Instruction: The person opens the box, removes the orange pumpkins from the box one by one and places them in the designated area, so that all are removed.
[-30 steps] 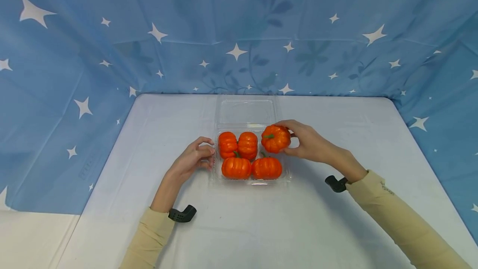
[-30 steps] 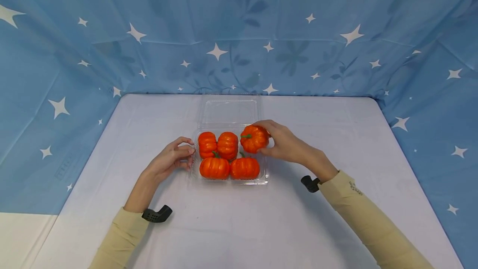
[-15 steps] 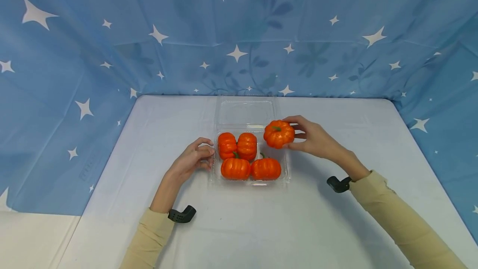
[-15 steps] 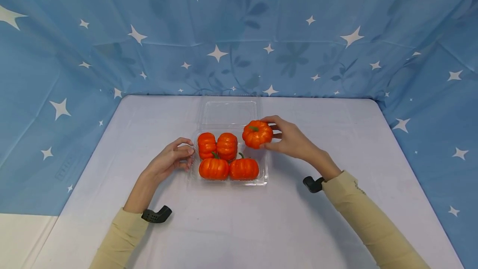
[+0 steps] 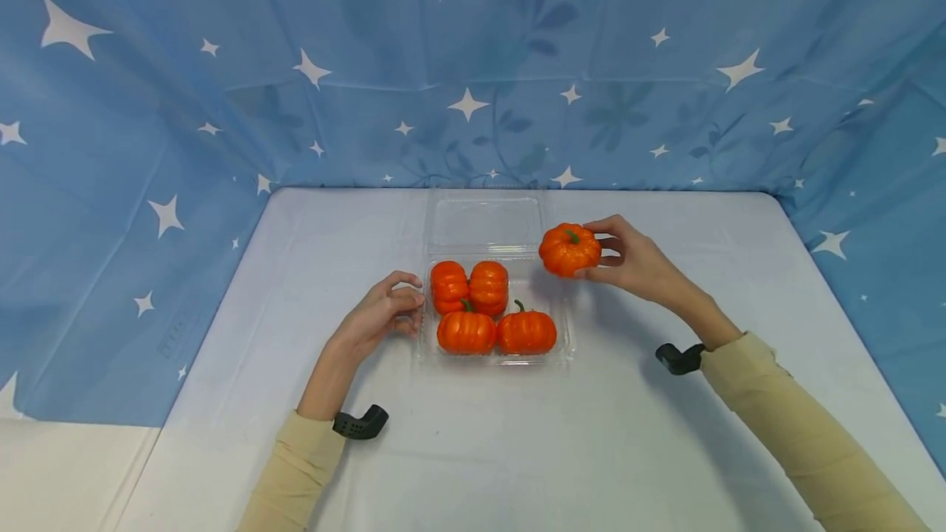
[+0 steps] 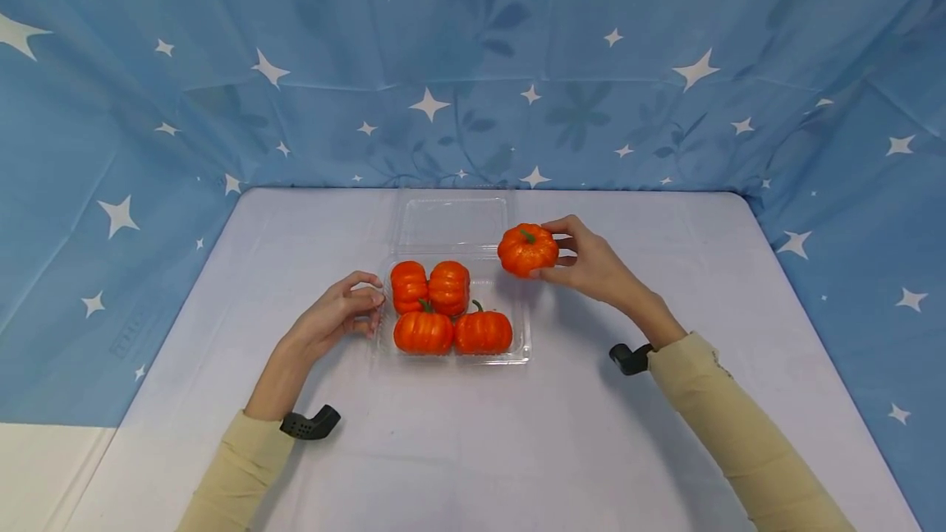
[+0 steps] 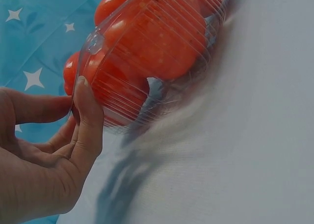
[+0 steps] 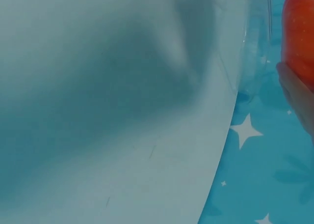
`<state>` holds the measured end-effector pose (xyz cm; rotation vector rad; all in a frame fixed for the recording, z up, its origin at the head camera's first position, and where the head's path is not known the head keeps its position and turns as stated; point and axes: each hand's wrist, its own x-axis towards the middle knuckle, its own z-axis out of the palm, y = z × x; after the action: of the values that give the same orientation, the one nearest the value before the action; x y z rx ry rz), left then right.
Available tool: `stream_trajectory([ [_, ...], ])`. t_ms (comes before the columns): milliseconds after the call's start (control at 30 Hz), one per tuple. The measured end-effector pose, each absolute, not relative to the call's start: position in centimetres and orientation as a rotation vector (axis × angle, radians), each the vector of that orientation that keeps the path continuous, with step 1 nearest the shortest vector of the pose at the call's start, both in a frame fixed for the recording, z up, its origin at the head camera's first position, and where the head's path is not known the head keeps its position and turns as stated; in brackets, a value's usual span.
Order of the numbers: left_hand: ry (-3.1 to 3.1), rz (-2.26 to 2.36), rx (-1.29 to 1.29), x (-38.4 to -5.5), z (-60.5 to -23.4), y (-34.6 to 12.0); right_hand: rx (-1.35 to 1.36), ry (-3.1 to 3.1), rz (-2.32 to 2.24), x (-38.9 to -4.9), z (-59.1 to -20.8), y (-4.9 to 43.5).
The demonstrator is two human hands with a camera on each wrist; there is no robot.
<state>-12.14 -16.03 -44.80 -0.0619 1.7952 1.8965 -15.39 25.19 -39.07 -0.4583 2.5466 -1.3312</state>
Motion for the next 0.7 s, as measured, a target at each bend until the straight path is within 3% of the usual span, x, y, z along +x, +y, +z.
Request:
stream_trajectory([
  [700,1.819,1.884,-0.043,-12.0,-44.7,-15.9,-0.191,2.638,-1.309,-17.3,-41.1,28.3],
])
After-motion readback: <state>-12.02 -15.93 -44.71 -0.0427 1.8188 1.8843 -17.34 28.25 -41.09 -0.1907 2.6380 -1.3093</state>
